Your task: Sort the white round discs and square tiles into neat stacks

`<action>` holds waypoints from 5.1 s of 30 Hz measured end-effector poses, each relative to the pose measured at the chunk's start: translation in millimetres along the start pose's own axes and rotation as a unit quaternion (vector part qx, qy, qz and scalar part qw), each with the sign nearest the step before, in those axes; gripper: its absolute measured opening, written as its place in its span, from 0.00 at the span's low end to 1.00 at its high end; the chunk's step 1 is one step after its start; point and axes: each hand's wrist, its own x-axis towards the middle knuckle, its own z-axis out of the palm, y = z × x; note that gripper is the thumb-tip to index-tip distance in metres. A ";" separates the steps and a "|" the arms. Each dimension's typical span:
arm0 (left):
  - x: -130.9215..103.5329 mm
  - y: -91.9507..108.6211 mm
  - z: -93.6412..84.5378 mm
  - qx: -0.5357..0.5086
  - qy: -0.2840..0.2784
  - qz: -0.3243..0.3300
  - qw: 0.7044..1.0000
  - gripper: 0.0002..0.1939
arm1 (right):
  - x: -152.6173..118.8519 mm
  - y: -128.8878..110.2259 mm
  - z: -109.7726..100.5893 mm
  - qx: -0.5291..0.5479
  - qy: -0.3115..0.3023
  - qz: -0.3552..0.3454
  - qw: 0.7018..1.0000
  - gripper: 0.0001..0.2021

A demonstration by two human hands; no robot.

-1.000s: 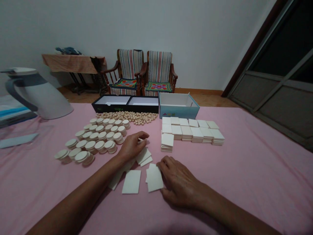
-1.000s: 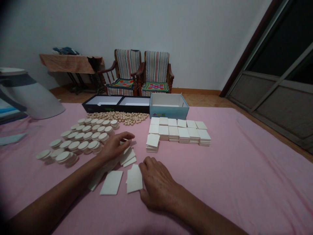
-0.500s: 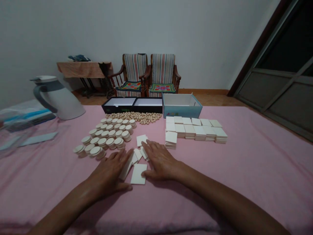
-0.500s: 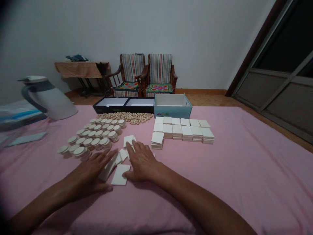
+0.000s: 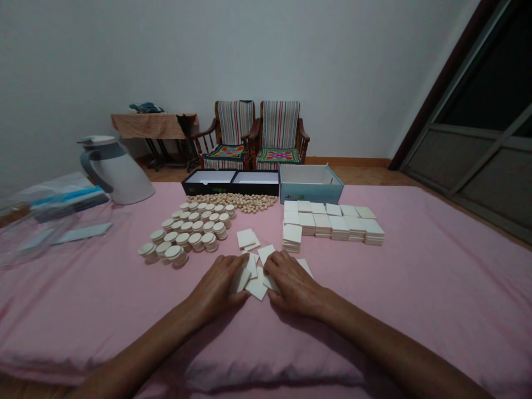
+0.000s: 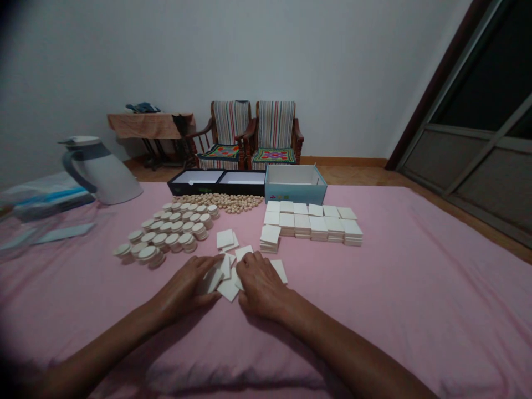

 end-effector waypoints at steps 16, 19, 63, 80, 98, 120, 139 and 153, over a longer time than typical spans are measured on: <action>46.5 60.6 30.1 -0.065 0.018 0.128 0.989 0.30 | -48.5 50.0 -22.6 -0.037 0.090 0.070 0.993 0.17; 51.7 54.2 34.7 -0.060 0.054 0.125 0.989 0.28 | -51.5 72.9 -23.6 -0.029 0.119 0.094 0.988 0.17; 59.4 9.1 33.7 -0.087 0.139 0.038 0.986 0.21 | -58.4 169.4 -59.4 -0.101 0.324 0.366 0.867 0.22; 61.1 8.7 35.7 -0.084 0.131 0.036 0.987 0.19 | -61.3 173.0 -53.8 -0.115 0.306 0.347 0.879 0.18; 59.6 6.8 36.3 -0.078 0.120 0.027 0.989 0.18 | -23.7 109.3 -22.6 0.021 0.096 0.143 0.985 0.05; 61.3 4.9 40.2 -0.084 0.134 0.038 0.987 0.16 | -7.2 111.4 -11.8 -0.060 0.136 0.173 0.974 0.10; 59.8 3.1 41.1 -0.088 0.131 0.049 0.986 0.15 | -21.9 104.6 -17.8 -0.009 0.100 0.195 0.976 0.07; 59.3 4.4 37.9 -0.091 0.112 0.033 0.989 0.15 | -74.0 137.8 -55.6 -0.003 -0.043 0.167 0.985 0.29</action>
